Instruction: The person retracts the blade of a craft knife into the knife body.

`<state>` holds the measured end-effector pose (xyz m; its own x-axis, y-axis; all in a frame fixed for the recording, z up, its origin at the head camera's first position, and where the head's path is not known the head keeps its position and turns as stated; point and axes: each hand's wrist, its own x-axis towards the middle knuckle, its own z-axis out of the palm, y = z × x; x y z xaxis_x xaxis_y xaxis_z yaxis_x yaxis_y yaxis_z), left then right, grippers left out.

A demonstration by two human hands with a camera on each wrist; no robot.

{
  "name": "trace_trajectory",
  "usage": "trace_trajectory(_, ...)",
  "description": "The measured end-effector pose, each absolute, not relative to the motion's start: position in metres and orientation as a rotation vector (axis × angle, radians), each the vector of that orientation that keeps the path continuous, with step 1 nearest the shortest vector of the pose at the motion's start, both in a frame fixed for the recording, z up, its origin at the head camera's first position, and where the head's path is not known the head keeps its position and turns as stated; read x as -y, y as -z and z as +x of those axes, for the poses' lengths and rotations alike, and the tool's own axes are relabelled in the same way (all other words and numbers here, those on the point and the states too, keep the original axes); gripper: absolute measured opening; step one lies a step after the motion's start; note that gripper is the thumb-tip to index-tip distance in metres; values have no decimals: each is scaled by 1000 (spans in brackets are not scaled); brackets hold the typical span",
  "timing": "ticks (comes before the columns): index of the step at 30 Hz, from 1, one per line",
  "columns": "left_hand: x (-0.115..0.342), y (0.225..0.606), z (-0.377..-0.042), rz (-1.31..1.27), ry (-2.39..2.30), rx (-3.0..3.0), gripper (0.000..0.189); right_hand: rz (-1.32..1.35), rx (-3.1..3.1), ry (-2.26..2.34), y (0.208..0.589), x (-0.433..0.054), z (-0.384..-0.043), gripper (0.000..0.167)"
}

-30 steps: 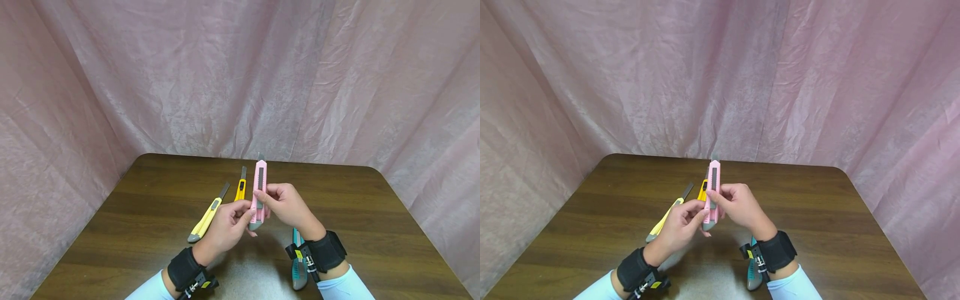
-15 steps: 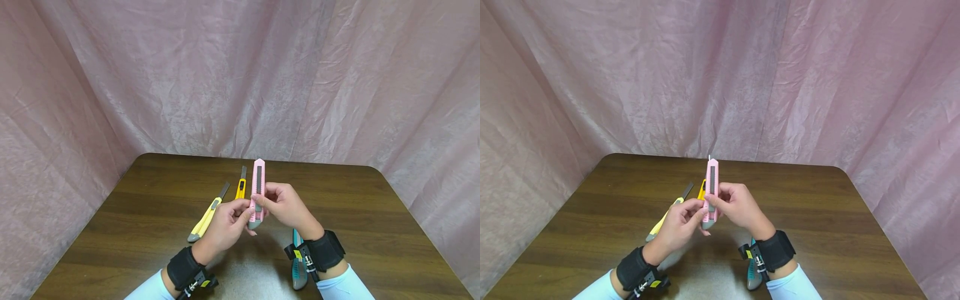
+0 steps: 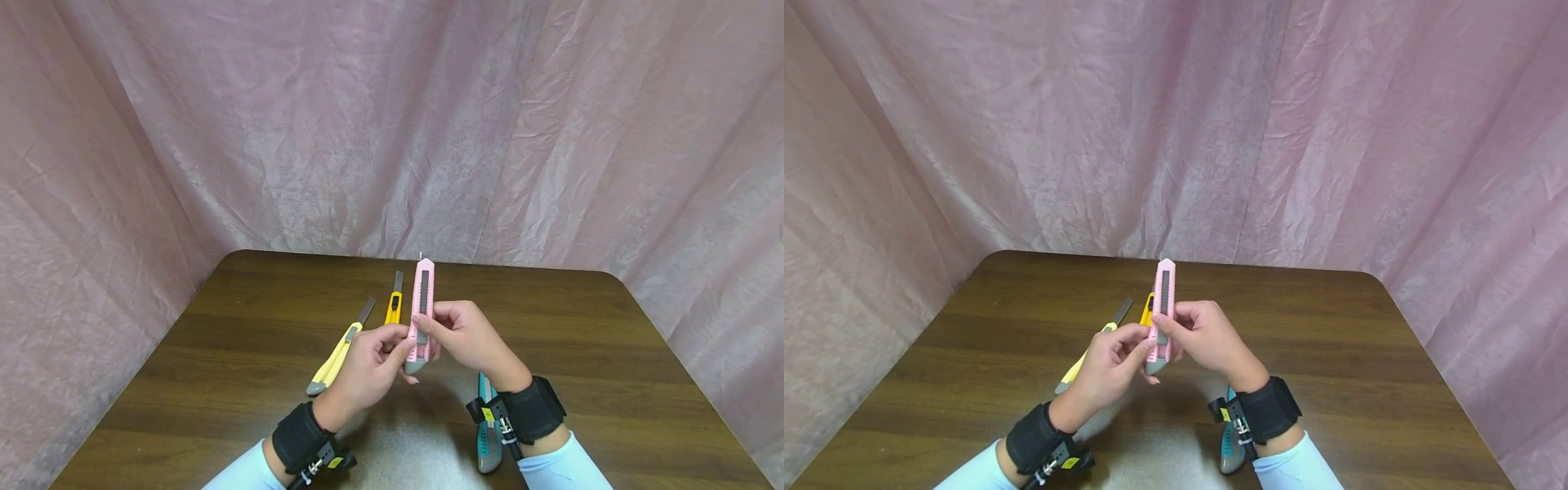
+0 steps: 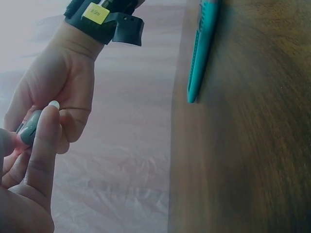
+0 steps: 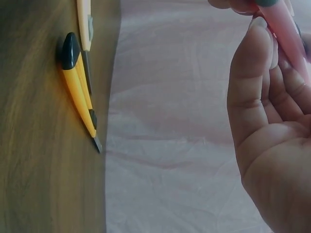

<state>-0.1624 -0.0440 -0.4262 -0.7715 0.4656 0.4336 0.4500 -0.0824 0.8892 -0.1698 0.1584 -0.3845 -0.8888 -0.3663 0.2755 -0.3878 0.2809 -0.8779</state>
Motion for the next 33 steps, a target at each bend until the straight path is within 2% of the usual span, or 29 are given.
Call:
trace_trajectory(6, 43, 426, -162, 1060, -2053, -2117, 21, 765, 2480, -1705, 387, -158, -171, 21)
trace_trajectory(14, 43, 424, -161, 1022, -2047, -2142, 21, 795, 2474, -1692, 386, -157, -169, 11)
trace_trajectory(25, 43, 423, -163, 1018, -2069, -2147, 21, 764, 2498, -1745, 386, -156, -170, 21)
trace_trajectory(33, 45, 423, -162, 1000, -2048, -2156, 22, 794, 2495, -1722, 386, -157, -169, 15)
